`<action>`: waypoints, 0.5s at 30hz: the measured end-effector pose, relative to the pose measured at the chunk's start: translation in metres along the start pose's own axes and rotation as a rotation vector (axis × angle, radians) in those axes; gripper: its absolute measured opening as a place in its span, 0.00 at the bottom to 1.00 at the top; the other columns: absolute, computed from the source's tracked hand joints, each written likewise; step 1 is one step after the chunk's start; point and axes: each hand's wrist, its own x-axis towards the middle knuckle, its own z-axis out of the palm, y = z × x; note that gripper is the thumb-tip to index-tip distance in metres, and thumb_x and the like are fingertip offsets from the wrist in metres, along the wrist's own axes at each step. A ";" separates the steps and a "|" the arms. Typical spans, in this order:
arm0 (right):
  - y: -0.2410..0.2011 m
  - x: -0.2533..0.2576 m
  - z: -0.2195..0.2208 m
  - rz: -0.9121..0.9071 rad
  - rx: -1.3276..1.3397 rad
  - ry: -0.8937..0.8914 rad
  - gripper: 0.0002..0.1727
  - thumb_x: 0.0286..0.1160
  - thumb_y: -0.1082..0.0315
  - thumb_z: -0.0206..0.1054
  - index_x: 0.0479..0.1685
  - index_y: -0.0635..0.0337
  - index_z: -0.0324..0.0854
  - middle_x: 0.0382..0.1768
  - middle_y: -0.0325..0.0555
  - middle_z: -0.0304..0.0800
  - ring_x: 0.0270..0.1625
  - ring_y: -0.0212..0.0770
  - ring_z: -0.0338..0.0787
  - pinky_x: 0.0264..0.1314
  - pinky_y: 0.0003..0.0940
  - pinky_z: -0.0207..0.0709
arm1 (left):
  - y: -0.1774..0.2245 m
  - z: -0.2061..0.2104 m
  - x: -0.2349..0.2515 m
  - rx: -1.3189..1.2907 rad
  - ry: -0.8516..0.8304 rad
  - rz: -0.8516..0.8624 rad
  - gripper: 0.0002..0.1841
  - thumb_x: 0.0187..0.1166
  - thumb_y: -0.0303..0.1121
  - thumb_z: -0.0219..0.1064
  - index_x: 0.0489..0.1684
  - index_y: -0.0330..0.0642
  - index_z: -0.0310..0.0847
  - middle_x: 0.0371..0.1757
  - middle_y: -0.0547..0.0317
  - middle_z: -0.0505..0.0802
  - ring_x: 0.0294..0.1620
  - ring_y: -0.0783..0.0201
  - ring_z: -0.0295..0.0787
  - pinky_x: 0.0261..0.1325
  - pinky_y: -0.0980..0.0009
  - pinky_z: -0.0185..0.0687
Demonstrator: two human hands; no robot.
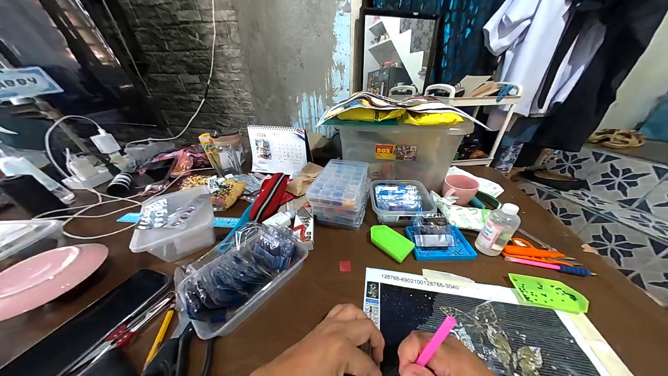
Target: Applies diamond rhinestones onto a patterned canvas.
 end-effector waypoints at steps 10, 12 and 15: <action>0.000 0.001 0.001 -0.011 -0.041 -0.024 0.19 0.93 0.63 0.55 0.40 0.72 0.80 0.27 0.57 0.83 0.32 0.40 0.83 0.40 0.28 0.78 | 0.000 0.000 0.000 -0.011 0.028 0.000 0.11 0.74 0.42 0.72 0.33 0.45 0.96 0.48 0.53 0.93 0.60 0.55 0.80 0.70 0.58 0.66; -0.001 0.000 0.001 -0.027 -0.066 -0.027 0.19 0.93 0.63 0.54 0.40 0.72 0.80 0.28 0.58 0.84 0.32 0.43 0.84 0.42 0.31 0.78 | 0.000 0.000 0.000 -0.033 0.053 -0.009 0.12 0.72 0.43 0.74 0.31 0.45 0.96 0.48 0.53 0.92 0.61 0.55 0.79 0.70 0.59 0.66; 0.001 0.000 0.002 -0.037 -0.063 -0.017 0.19 0.93 0.62 0.54 0.40 0.72 0.80 0.28 0.58 0.84 0.33 0.42 0.85 0.42 0.30 0.79 | 0.002 0.001 0.001 -0.066 0.077 -0.017 0.14 0.70 0.45 0.76 0.29 0.43 0.95 0.49 0.53 0.92 0.62 0.57 0.78 0.69 0.61 0.64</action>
